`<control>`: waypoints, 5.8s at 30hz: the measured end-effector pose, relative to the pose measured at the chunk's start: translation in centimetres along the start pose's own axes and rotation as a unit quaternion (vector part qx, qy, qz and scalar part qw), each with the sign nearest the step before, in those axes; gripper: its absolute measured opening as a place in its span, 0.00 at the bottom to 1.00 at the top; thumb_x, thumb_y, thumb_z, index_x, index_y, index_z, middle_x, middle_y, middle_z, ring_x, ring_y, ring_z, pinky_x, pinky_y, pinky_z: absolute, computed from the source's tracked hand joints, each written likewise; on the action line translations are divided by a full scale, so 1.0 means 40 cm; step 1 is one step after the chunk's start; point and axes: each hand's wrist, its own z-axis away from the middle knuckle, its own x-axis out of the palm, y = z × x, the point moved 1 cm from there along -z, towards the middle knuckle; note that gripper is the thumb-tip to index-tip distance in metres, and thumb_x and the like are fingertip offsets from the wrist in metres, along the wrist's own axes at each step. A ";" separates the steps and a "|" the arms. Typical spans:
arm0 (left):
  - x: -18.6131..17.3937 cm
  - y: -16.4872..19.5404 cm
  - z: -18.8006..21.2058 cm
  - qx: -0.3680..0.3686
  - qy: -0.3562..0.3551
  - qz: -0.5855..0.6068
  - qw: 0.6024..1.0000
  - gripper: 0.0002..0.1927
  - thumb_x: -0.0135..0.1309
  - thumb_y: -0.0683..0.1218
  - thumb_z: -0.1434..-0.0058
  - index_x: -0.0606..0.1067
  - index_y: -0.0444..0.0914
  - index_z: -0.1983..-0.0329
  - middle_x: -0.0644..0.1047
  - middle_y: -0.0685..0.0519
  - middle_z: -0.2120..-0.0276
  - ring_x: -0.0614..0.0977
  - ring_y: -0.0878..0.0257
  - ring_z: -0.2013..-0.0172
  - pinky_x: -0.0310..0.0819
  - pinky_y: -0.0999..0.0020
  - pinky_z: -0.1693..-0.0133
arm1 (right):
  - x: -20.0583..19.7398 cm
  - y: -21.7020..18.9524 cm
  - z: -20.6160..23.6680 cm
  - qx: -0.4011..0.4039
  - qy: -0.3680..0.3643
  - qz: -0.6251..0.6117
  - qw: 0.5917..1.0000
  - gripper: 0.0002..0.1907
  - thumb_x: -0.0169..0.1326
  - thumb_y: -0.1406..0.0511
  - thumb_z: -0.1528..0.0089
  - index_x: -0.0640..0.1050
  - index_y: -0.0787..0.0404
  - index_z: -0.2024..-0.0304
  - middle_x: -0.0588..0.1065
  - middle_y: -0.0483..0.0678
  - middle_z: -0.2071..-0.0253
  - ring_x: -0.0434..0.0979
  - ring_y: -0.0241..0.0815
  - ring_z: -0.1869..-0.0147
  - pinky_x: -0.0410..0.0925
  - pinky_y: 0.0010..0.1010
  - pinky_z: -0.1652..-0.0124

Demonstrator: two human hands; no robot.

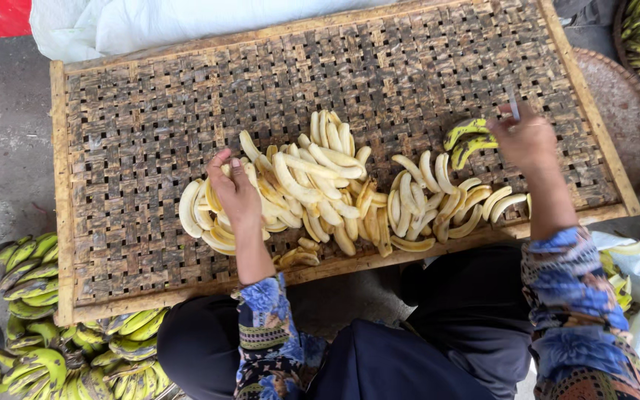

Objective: The person sits on the ground with a woven bamboo tray and uses a small knife to peel bananas one at a time, cutting the peel and removing it by hand. Peeled bananas are placed on the tray while unpeeled bananas are taken from surrounding baskets and peels are discarded to the side.

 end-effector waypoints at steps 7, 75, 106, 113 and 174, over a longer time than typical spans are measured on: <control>0.054 -0.022 -0.031 0.094 -0.030 -0.070 0.993 0.24 0.45 0.46 0.22 0.58 0.32 0.28 0.61 0.37 0.33 0.63 0.44 0.32 0.55 0.48 0.33 | 0.135 -0.087 -0.094 -0.061 -0.157 0.224 0.960 0.40 0.56 0.42 0.38 0.65 0.52 0.30 0.59 0.60 0.28 0.72 0.62 0.36 0.68 0.52 0.40; 0.189 0.085 0.344 0.320 -0.144 -0.063 0.934 0.26 0.60 0.34 0.43 0.72 0.40 0.41 0.79 0.46 0.47 0.80 0.46 0.45 0.74 0.51 0.42 | 0.150 -0.345 0.444 -0.070 -0.345 -0.525 0.775 0.20 0.41 0.50 0.29 0.65 0.54 0.43 0.64 0.41 0.74 0.58 0.33 0.77 0.52 0.26 0.78; 0.241 0.016 0.363 -0.342 -0.071 0.629 0.694 0.18 0.59 0.50 0.35 0.73 0.41 0.44 0.80 0.52 0.49 0.81 0.65 0.52 0.80 0.70 0.51 | 0.083 -0.192 0.273 -0.183 0.067 -0.620 0.760 0.28 0.46 0.39 0.30 0.60 0.52 0.47 0.72 0.44 0.66 0.68 0.35 0.74 0.62 0.30 0.76; 0.284 0.035 0.448 -0.359 -0.111 0.623 0.686 0.24 0.55 0.48 0.31 0.68 0.39 0.34 0.77 0.54 0.47 0.80 0.65 0.53 0.79 0.70 0.53 | 0.220 -0.254 0.400 -0.304 -0.038 -0.363 0.880 0.29 0.67 0.62 0.40 0.66 0.61 0.43 0.74 0.52 0.58 0.74 0.38 0.62 0.69 0.28 0.63; 0.278 -0.073 0.360 -0.421 -0.374 0.621 0.544 0.21 0.54 0.50 0.27 0.70 0.40 0.34 0.78 0.50 0.46 0.79 0.57 0.46 0.80 0.61 0.43 | 0.153 -0.199 0.340 -0.299 -0.144 -0.339 0.880 0.21 0.62 0.74 0.41 0.71 0.60 0.47 0.73 0.45 0.53 0.74 0.32 0.52 0.70 0.27 0.55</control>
